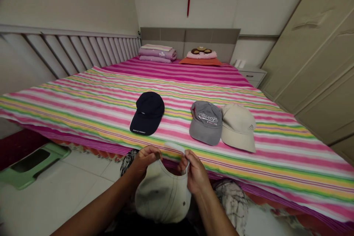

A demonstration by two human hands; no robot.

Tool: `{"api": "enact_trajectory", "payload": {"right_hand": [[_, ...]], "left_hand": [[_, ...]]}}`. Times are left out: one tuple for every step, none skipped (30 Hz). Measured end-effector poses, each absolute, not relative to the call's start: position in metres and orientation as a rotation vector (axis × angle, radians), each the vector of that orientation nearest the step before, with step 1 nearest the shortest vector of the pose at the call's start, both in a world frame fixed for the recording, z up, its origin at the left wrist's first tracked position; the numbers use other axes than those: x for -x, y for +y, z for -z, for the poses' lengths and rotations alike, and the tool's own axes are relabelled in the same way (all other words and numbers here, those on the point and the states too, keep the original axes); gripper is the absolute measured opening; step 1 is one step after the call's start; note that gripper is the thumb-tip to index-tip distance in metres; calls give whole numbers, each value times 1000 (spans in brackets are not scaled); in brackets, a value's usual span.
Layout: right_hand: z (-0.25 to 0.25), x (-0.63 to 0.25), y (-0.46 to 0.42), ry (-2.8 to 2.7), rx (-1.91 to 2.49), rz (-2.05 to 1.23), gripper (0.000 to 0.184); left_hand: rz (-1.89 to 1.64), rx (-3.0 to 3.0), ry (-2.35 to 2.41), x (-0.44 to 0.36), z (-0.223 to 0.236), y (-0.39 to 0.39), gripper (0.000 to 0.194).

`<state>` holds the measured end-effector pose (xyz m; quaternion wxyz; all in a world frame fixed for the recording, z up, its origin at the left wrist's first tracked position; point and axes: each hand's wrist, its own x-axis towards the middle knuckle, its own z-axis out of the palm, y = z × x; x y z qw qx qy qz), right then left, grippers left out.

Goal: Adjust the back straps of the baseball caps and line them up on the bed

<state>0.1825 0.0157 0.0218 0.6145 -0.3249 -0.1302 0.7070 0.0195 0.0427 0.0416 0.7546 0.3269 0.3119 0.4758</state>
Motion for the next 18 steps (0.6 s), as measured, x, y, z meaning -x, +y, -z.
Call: {"api": "enact_trajectory", "payload": {"right_hand": [[-25, -182, 16, -301, 742, -1632, 25], [-28, -181, 16, -306, 737, -1622, 25], [-31, -180, 17, -314, 733, -1601, 25], [-33, -179, 17, -323, 725, -1577, 25], [-36, -179, 17, -331, 714, -1553, 26], [-38, -178, 17, -337, 700, -1530, 26], [-40, -178, 16, -341, 689, -1504, 26], [-41, -178, 16, -344, 684, -1469, 27], [-41, -179, 16, -348, 687, -1425, 27], [-42, -179, 16, -355, 701, -1375, 27], [-42, -180, 17, -369, 728, -1320, 27], [-42, -181, 18, -393, 764, -1267, 28], [-42, -183, 20, -427, 808, -1220, 28], [-43, -184, 23, -472, 859, -1182, 28], [-43, -186, 26, -521, 912, -1154, 27], [-44, -189, 29, -571, 962, -1135, 26], [-44, -191, 32, -617, 1007, -1119, 26], [-44, -193, 35, -654, 1047, -1104, 30]], "left_hand": [[-1015, -727, 651, -18, -39, 45, 30], [-977, -742, 620, -16, -35, 46, 32], [-919, -759, 589, -11, -32, 48, 36], [-846, -783, 558, -6, -28, 49, 41], [-765, -813, 533, 2, -23, 51, 46], [-675, -848, 519, 11, -19, 51, 49], [-590, -894, 521, 20, -15, 51, 47], [-502, -946, 540, 28, -12, 51, 42], [-432, -998, 563, 36, -9, 49, 35], [-400, -1042, 591, 43, -6, 47, 29], [-402, -1064, 617, 47, -4, 46, 25], [-447, -1063, 641, 49, -3, 44, 24], [-527, -1042, 665, 50, -2, 43, 25], [-618, -1006, 687, 48, -4, 44, 28], [-713, -964, 707, 46, -6, 46, 30], [-806, -925, 724, 43, -11, 51, 32], [-894, -897, 738, 40, -17, 57, 32], [-975, -877, 751, 38, -26, 66, 31]]}}
